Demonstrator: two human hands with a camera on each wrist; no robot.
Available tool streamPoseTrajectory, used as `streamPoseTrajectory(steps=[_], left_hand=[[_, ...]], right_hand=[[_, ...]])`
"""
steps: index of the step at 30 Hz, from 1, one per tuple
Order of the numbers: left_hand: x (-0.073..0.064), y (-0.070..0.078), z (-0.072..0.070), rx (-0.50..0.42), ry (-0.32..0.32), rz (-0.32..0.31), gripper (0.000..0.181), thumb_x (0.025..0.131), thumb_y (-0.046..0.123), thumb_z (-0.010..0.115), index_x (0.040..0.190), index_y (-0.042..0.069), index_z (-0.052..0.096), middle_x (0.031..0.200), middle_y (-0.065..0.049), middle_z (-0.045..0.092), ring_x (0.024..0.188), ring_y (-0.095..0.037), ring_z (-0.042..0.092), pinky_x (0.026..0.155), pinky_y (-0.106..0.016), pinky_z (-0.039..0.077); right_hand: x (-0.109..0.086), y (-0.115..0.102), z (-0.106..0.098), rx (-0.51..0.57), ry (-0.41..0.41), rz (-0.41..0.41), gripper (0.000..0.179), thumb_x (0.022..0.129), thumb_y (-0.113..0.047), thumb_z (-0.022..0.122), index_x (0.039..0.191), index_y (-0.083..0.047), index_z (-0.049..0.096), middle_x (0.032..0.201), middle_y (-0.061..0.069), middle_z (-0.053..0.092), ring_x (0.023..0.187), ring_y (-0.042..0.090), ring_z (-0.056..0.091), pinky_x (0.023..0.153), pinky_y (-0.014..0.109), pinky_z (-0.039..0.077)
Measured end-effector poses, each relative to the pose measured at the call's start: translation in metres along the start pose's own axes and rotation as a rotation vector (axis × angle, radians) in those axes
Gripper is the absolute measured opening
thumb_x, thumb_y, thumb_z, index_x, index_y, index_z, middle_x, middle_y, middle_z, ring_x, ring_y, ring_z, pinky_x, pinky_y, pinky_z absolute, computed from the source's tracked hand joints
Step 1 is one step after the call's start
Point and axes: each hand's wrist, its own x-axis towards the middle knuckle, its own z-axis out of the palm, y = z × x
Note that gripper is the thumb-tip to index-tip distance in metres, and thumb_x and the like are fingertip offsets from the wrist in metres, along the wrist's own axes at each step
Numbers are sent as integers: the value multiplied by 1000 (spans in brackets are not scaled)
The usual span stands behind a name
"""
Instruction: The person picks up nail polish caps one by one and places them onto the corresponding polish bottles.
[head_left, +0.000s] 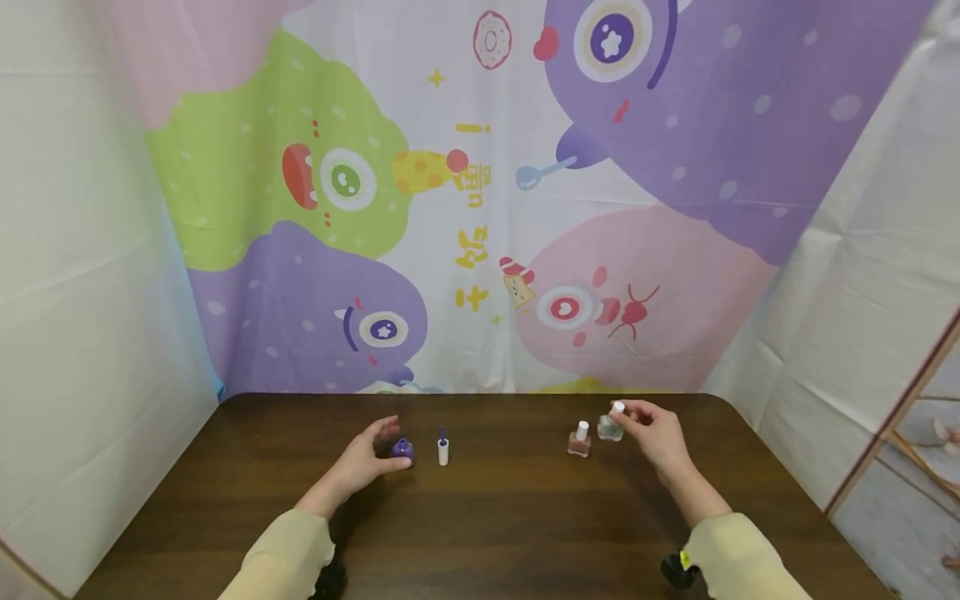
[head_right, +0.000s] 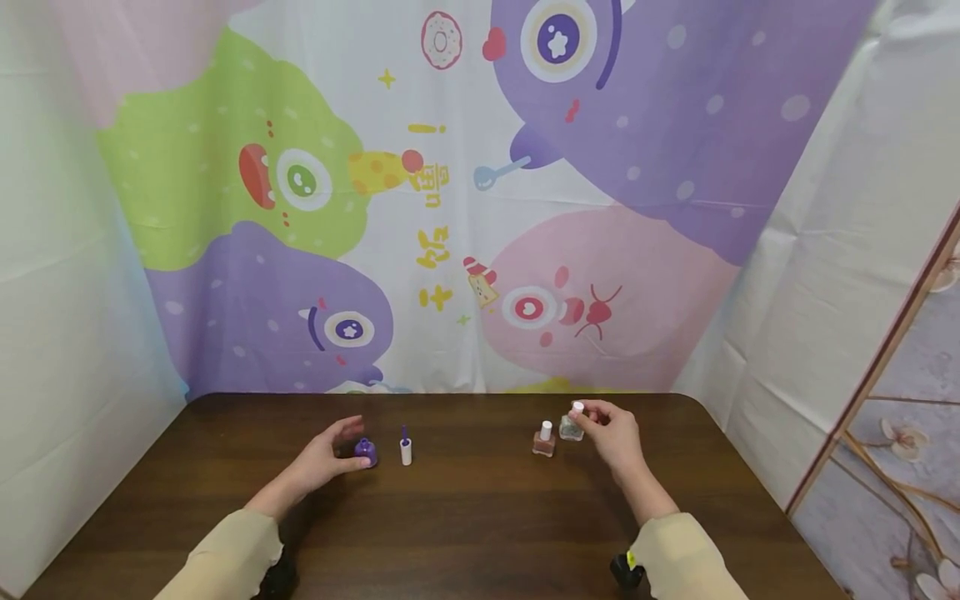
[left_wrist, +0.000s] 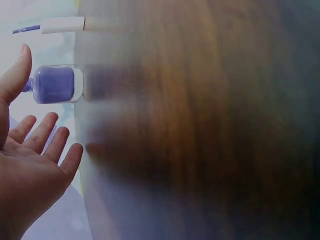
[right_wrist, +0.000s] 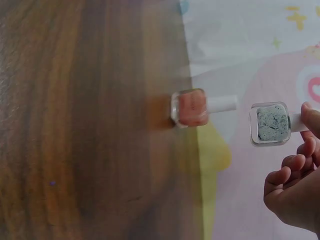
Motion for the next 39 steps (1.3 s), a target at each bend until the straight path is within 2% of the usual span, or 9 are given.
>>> streamPoseTrajectory(steps=[8,16,22,30,39], left_hand=[[0,-2,1,-19,-14,-21,77,78,14,77,139,-5,36,134,-26,49,127,-42,41,105,-56,30],[0,-3,2,35,-16,-24,64,76,12,78,131,-4,48,129,-23,54,123,-41,45,102,-54,35],[1,-2,4,66,20,-39,52,73,6,79,119,-5,59,121,-21,59,117,-38,50,101,-52,37],[-1,0,4,122,81,-70,38,73,6,79,107,-2,65,109,-17,65,108,-35,56,95,-50,42],[-2,-1,3,182,119,-53,23,74,6,78,94,2,69,94,-11,70,99,-31,60,90,-51,42]], right_hand=[[-2,22,7,-20,-9,60,35,82,-22,74,107,1,68,79,-4,49,72,6,43,55,17,36],[-2,40,13,-8,-12,93,35,83,-19,73,108,3,67,78,-4,49,72,6,43,56,17,37],[-3,45,15,2,-17,115,32,84,-17,72,108,3,66,78,-4,49,72,7,43,56,18,37],[-2,51,16,-25,-21,134,35,82,-19,74,107,4,67,78,-4,50,73,8,44,58,19,38],[-4,55,14,-63,-19,107,35,81,-18,75,106,5,67,79,-2,53,74,9,45,58,19,38]])
